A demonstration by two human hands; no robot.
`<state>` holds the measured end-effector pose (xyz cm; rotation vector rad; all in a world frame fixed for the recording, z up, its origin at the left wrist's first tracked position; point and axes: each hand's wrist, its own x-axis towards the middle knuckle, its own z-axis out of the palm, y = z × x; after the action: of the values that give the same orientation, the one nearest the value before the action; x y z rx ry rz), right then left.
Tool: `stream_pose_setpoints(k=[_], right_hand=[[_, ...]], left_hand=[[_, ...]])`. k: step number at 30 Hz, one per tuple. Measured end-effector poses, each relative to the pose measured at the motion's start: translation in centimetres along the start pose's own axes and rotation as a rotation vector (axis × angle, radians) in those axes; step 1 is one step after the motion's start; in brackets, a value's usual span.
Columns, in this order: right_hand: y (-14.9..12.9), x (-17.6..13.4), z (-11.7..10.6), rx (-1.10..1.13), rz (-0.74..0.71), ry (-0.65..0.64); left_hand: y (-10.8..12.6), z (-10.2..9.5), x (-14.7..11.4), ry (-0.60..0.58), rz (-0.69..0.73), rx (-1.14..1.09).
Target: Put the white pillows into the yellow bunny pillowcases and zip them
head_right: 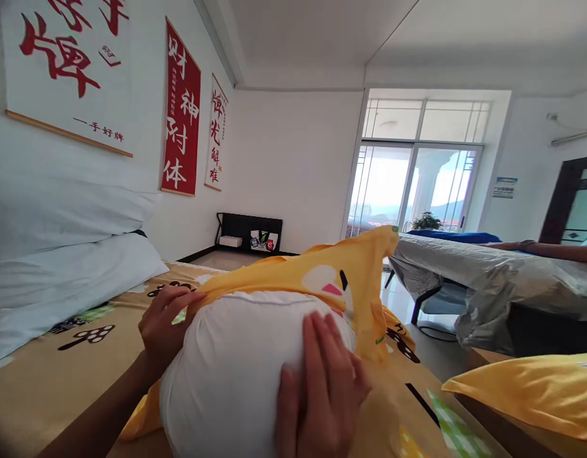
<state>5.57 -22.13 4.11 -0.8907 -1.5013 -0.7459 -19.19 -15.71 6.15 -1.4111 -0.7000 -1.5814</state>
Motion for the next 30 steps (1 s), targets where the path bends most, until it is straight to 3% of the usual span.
stream_pose_setpoints(k=[2, 7, 12, 14, 18, 22, 26, 28, 30], right_hand=[[-0.8, -0.9, -0.1, 0.009, -0.12, -0.019], [-1.1, -1.8, 0.2, 0.007, -0.261, -0.125], [-0.7, 0.8, 1.3, 0.051, -0.288, -0.262], [-0.5, 1.6, 2.1, 0.115, -0.249, -0.37], [-0.2, 2.6, 4.2, 0.221, -0.111, -0.619], [-0.2, 3.9, 7.6, 0.202, -0.037, -0.788], [0.1, 4.7, 13.3, 0.111, -0.047, -0.962], [0.6, 4.4, 16.1, 0.088, -0.019, -0.927], [1.3, 3.8, 18.4, 0.109, 0.003, -0.802]], left_hand=[[0.4, 0.7, -0.4, -0.115, 0.032, -0.071], [0.8, 1.5, 0.6, -0.323, 0.058, -0.112], [-1.3, 4.2, 2.0, -0.533, -0.156, -0.131], [-2.1, 5.4, 1.7, -0.534, -0.249, -0.209], [-3.0, 6.7, 0.1, -0.451, -0.304, -0.276], [-2.9, 6.9, -0.9, -0.472, -0.382, -0.233], [-2.3, 7.0, -1.1, -0.438, -0.334, -0.144], [-2.4, 6.9, -1.5, -0.426, -0.254, -0.12], [-3.1, 6.5, -2.3, -0.43, -0.137, -0.096]])
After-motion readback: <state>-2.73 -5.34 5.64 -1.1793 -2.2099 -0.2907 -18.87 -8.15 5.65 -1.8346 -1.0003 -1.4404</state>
